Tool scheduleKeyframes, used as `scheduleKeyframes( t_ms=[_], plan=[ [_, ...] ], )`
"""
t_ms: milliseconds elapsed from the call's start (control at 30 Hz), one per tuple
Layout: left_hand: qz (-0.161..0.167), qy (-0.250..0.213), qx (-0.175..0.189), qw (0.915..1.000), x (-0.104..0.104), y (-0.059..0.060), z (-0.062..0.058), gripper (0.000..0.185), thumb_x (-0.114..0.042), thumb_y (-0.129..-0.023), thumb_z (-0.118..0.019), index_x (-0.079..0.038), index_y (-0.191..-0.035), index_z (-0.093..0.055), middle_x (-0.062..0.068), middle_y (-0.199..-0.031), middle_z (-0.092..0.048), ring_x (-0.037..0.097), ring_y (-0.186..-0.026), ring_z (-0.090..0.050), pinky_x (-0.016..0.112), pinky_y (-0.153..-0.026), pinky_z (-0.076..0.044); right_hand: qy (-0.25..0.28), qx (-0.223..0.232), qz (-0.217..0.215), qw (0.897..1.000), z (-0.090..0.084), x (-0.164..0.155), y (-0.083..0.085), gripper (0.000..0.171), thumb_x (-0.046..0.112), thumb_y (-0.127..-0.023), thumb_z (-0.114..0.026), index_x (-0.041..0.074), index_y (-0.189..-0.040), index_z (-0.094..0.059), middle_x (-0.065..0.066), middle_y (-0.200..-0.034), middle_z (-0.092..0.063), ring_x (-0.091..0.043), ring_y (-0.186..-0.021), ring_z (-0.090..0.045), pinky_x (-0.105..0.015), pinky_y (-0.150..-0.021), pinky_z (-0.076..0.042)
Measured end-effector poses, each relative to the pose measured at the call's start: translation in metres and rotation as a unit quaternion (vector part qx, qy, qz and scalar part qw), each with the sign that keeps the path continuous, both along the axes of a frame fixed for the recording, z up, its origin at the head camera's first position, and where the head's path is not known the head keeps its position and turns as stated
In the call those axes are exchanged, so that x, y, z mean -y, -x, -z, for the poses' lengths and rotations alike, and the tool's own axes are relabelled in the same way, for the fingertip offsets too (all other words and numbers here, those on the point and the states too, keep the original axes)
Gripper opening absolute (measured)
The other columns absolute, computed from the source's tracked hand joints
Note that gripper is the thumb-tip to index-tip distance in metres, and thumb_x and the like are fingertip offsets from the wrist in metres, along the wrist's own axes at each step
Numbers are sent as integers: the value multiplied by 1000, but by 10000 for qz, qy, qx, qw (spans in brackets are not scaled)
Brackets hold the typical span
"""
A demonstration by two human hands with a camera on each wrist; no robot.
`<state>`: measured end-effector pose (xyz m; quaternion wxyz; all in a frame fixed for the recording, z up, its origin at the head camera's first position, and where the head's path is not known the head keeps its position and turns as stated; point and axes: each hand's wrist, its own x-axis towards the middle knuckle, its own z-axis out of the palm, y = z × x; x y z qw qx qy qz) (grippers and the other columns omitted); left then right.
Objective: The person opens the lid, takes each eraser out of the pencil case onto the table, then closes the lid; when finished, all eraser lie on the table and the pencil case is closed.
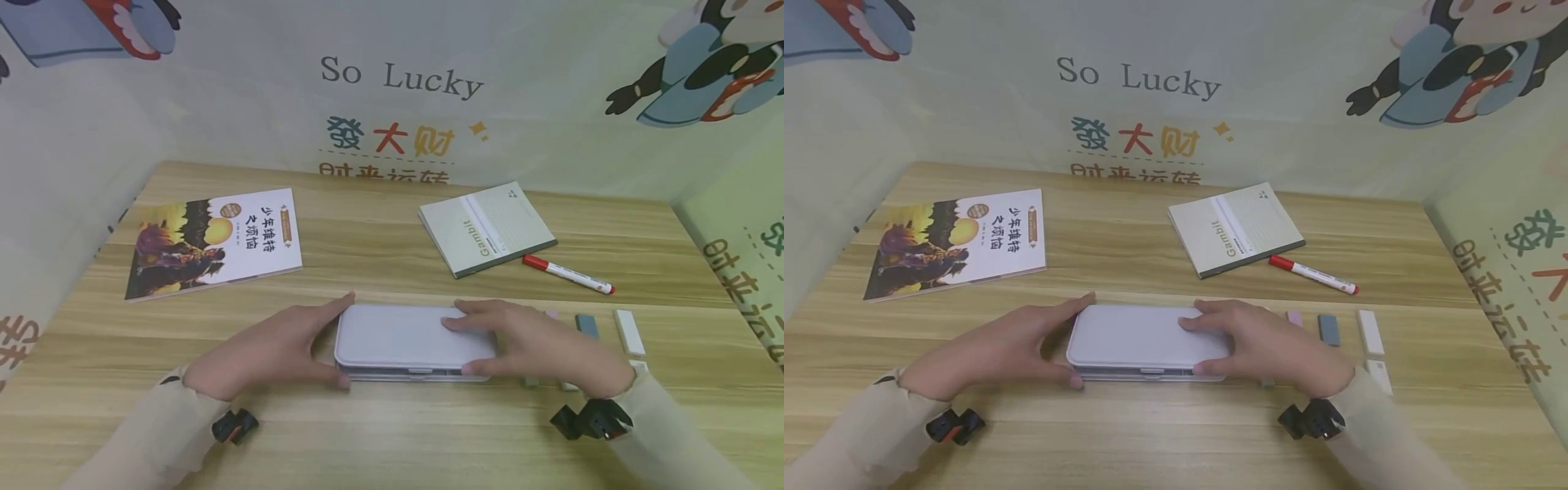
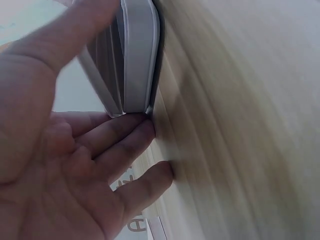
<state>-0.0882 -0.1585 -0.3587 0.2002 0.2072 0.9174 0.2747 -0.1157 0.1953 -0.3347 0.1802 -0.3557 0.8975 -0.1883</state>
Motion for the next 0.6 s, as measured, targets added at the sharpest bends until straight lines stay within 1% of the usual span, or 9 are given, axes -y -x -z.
scheduleKeyframes(
  t_ms=[100, 233, 333, 433, 600],
  plan=[
    [8, 101, -1, 9999, 0, 1, 2, 119, -61, -75, -87, -9, -166, -30, 19, -162, -49, 38, -148, -50, 55, -125, -41, -62, -256, -11, 9997, 3, 0, -4, 65, 43, -90, -82, 19, -147, -63, -16, -157, -55, -40, -144, -54, -58, -116, -49],
    [-22, 156, -61, 9999, -1, 1, 2, 117, -67, -76, -83, -10, -165, -32, 18, -161, -49, 37, -148, -50, 55, -125, -41, -87, -408, 35, 9991, 6, 1, -7, 71, 43, -89, -83, 13, -149, -60, -15, -157, -56, -39, -144, -54, -57, -116, -50],
    [-14, 120, -133, 9998, -1, 0, 2, 116, -66, -76, -84, -10, -164, -34, 18, -161, -50, 38, -147, -51, 55, -124, -42, -96, -503, 55, 9987, 7, 3, -9, 75, 42, -87, -84, 10, -149, -59, -17, -156, -56, -39, -143, -54, -57, -116, -50],
    [-5, 68, -200, 9998, -2, -1, 2, 115, -64, -76, -85, -8, -163, -36, 19, -159, -52, 39, -146, -52, 56, -124, -43, -139, -611, 66, 9980, 7, 5, -11, 77, 41, -86, -86, 9, -150, -58, -18, -156, -56, -39, -143, -54, -56, -115, -51],
    [-66, 88, -168, 9998, -6, -2, -1, 113, -60, -76, -87, -6, -162, -38, 20, -159, -52, 39, -146, -52, 55, -124, -42, -170, -777, 51, 9968, 7, 6, -14, 77, 41, -85, -86, 9, -149, -59, -20, -154, -57, -41, -142, -55, -57, -114, -52]
  ],
)
